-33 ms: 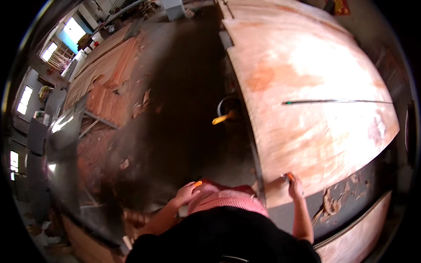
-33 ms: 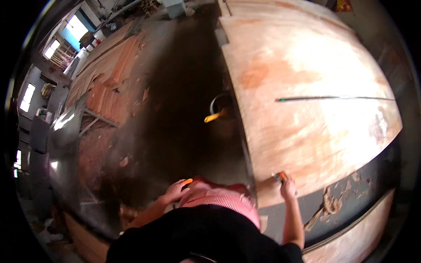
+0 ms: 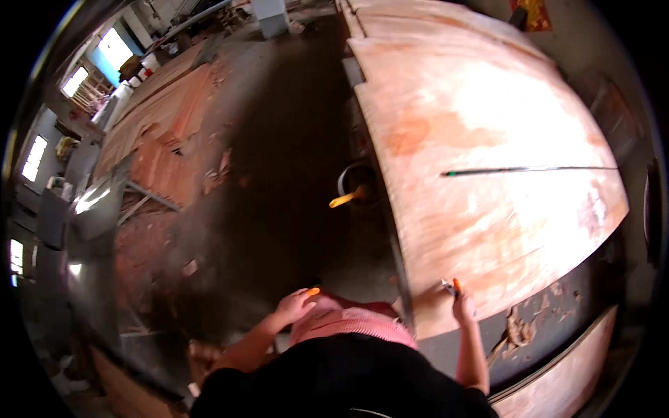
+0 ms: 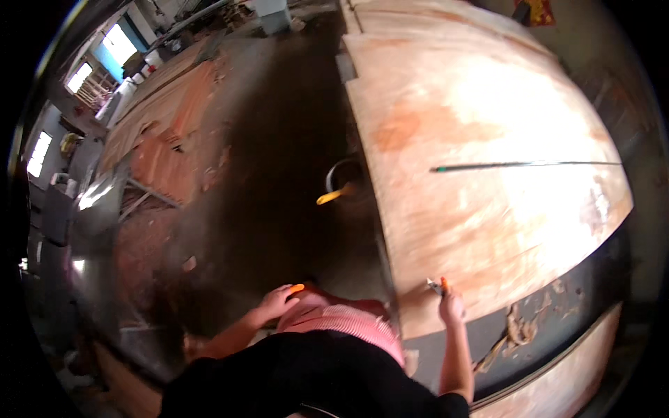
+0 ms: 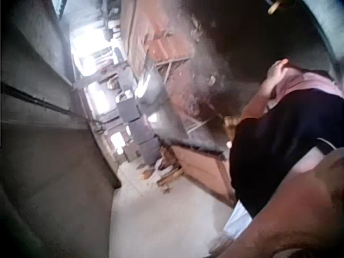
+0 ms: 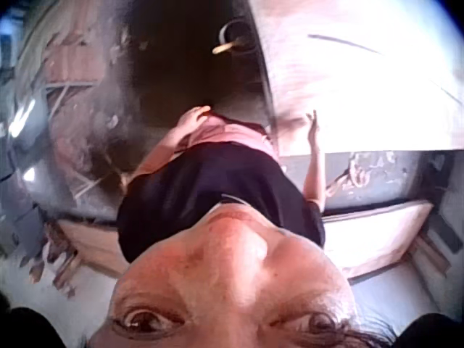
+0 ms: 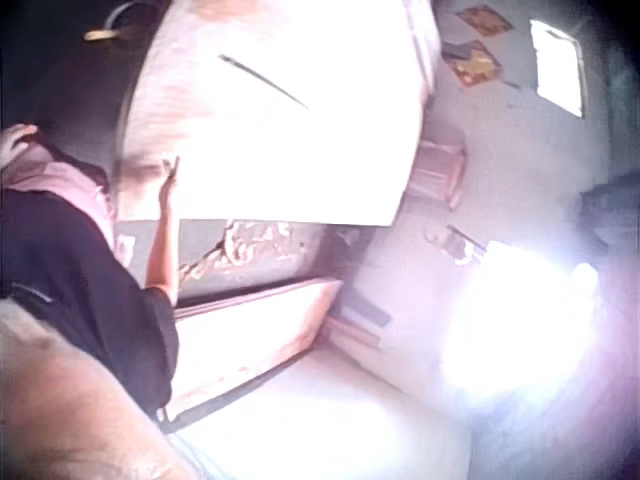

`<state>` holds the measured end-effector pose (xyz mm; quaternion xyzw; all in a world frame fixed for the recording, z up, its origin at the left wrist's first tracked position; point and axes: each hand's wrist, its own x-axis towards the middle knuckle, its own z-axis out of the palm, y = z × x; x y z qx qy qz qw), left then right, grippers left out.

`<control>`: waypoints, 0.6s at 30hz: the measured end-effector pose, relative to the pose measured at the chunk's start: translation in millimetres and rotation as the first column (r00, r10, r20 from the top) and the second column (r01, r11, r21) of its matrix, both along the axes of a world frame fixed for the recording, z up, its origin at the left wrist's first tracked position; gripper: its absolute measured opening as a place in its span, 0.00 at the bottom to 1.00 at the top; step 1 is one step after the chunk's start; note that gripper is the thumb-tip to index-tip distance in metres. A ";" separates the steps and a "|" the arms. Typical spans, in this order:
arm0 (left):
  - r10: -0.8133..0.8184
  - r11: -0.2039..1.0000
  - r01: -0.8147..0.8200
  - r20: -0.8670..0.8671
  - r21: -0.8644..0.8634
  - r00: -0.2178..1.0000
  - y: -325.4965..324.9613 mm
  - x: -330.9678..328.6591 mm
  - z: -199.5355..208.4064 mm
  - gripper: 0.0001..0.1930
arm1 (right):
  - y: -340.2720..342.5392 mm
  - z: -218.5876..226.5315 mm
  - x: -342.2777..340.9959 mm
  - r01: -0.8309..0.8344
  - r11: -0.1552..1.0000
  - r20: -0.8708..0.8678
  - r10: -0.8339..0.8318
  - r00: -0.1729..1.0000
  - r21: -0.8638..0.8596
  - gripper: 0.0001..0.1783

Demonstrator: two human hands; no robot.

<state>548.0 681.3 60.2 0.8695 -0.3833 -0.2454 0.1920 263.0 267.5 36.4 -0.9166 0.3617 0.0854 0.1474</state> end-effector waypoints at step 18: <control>-0.148 0.984 0.111 -0.289 -0.139 0.946 -186.2 320.2 -27.1 0.17 | -208.1 -32.3 300.7 0.461 0.768 0.330 -0.619 0.712 0.445 0.12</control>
